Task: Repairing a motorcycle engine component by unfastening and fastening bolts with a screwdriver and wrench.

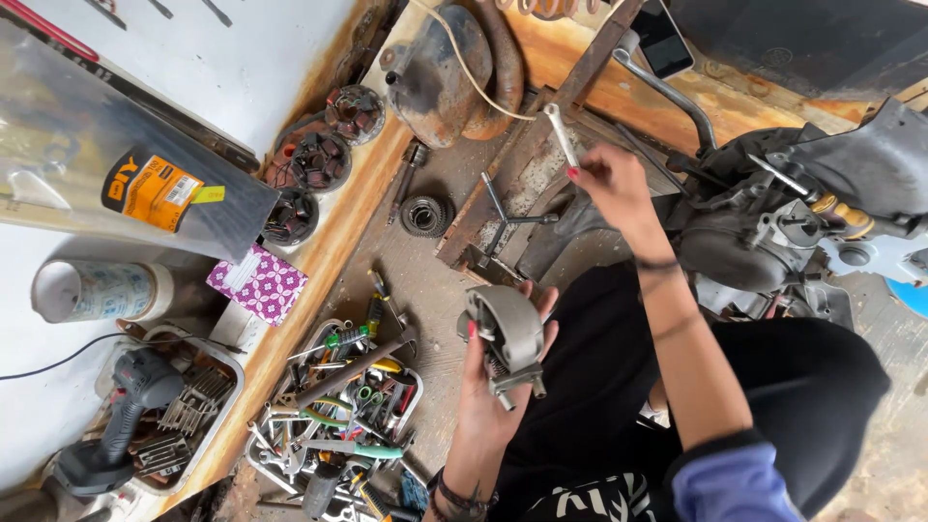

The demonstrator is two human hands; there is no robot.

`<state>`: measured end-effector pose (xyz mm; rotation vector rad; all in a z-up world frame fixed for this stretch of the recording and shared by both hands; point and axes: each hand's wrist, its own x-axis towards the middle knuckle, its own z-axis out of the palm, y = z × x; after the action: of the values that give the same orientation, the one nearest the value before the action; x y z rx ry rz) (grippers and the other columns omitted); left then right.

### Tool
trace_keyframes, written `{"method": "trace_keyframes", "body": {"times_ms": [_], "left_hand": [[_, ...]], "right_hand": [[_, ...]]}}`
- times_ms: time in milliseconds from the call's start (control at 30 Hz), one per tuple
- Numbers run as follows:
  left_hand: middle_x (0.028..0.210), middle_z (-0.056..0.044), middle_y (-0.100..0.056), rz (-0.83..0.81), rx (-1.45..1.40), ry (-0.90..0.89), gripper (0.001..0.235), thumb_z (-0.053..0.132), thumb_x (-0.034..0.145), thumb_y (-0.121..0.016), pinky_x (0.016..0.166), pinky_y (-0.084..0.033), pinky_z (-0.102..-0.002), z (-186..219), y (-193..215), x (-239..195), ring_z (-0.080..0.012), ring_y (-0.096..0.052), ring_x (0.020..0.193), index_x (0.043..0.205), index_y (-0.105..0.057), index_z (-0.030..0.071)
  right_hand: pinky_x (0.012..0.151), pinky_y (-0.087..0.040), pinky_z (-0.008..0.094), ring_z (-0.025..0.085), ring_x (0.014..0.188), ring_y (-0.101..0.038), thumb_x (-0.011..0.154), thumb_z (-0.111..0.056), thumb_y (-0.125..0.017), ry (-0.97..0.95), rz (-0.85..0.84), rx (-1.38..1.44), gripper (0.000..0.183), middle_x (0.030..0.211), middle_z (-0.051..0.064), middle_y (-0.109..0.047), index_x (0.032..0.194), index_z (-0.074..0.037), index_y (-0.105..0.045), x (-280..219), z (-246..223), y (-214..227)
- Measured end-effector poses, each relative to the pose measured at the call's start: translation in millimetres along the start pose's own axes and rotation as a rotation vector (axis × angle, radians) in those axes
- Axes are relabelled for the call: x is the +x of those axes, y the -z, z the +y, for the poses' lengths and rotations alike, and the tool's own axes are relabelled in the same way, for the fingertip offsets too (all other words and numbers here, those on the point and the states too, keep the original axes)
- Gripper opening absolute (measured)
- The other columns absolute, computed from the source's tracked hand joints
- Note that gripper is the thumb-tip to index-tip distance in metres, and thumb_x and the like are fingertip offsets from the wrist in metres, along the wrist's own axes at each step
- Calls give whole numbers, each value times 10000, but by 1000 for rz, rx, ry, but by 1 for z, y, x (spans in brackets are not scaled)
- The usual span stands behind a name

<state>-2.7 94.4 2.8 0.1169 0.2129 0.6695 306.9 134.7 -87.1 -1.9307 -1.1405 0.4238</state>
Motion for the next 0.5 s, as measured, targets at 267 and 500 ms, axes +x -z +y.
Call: {"method": "trace_keyframes", "body": {"times_ms": [267,500], "left_hand": [[1585,-158,-418,-135,127,28,637,322,935,-779,1205,-361,-577,-33,-53,-8,-485,-376,1482,1465,-451,189],[1616,-150,-351,-290,179,93,533,282,1046,-604,1197,-379,-596,-86,-73,-28,-519,-354,1488,1521,-367,231]], "right_hand": [[713,-454,238,118,755,-546,1001,-180,-643,9,112,851,154,846,41,-574,974,-45,-572,-180,-110,81],[623,-484,256,154,719,-566,990,-107,-630,90,370,949,303,897,48,-603,1260,-1,-542,-294,-112,127]]}}
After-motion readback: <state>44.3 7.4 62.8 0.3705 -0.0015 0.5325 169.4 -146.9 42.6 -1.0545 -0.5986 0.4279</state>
